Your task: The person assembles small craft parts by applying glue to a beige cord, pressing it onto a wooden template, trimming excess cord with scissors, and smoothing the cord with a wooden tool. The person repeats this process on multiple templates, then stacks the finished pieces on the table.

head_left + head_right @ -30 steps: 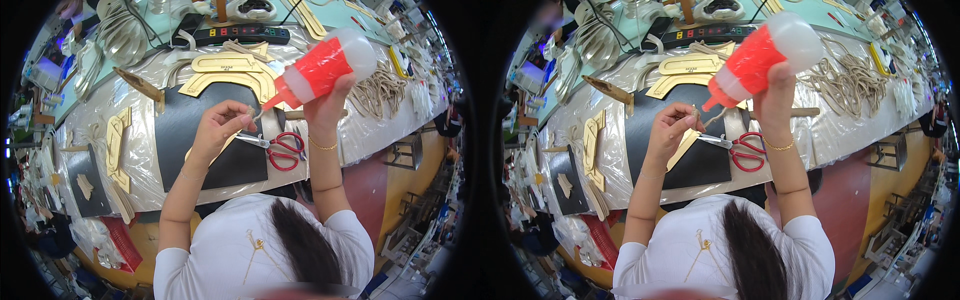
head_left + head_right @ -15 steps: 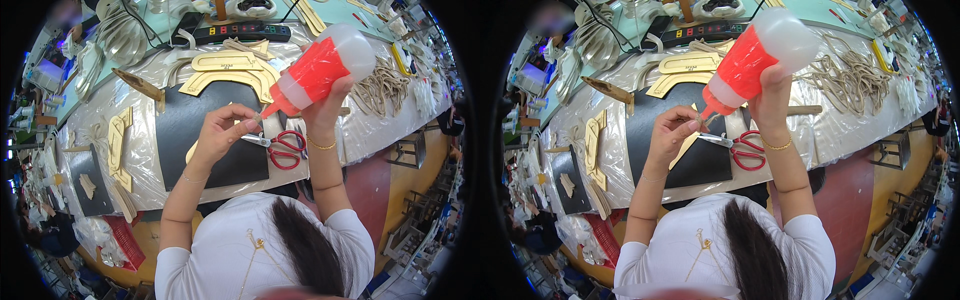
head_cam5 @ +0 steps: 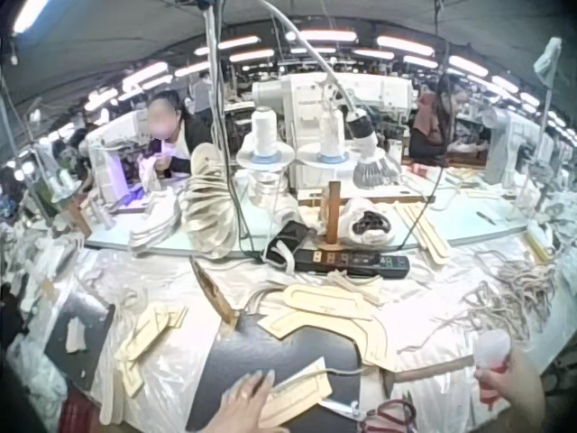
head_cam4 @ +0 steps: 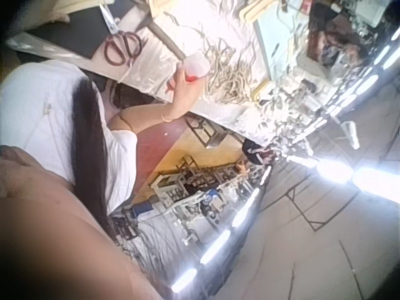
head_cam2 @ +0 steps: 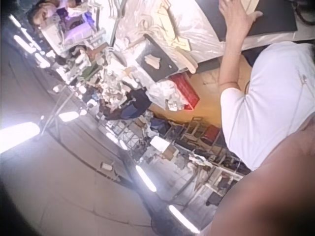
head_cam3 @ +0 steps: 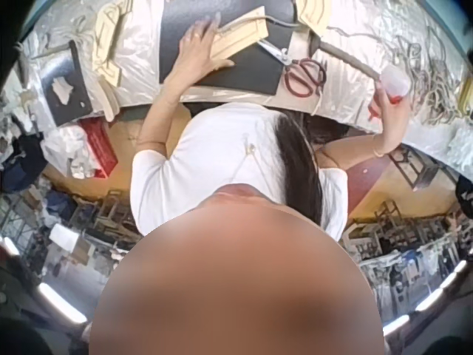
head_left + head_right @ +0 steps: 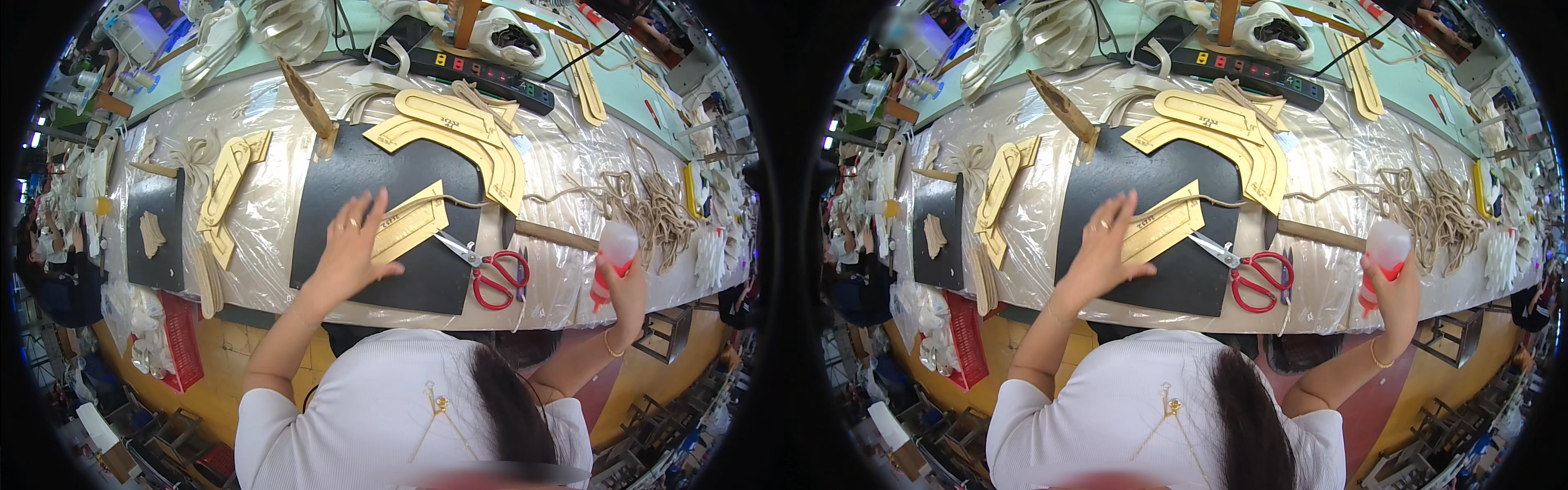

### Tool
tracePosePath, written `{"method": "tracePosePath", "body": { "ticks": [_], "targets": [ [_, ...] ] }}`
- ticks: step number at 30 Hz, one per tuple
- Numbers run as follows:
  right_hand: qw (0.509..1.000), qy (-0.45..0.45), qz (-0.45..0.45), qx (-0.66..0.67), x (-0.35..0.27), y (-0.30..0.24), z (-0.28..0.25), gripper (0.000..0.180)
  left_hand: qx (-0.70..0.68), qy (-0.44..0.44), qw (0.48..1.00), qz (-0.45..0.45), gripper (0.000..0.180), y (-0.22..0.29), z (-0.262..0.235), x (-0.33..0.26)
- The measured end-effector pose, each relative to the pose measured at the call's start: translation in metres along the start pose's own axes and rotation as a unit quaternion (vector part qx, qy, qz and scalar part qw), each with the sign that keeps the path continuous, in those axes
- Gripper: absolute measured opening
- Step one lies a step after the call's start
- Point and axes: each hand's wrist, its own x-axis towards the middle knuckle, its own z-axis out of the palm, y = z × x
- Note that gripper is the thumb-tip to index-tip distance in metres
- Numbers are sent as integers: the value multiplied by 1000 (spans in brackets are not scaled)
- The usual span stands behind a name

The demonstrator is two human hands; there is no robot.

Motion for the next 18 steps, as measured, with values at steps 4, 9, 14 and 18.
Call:
{"method": "tracePosePath", "body": {
  "ticks": [4,9,14,18],
  "targets": [
    [984,-42,99,-139,3,61,17,62,-17,-38,999,22,116,-8,11,-21],
    [985,-62,103,-120,9,110,32,74,-32,-138,987,-75,114,-24,-46,-30],
    [980,33,81,-179,8,111,30,98,121,-93,986,-67,112,-37,-120,-18],
    [973,124,35,-190,8,90,29,91,62,80,990,100,103,-40,-116,59]
  ]
}}
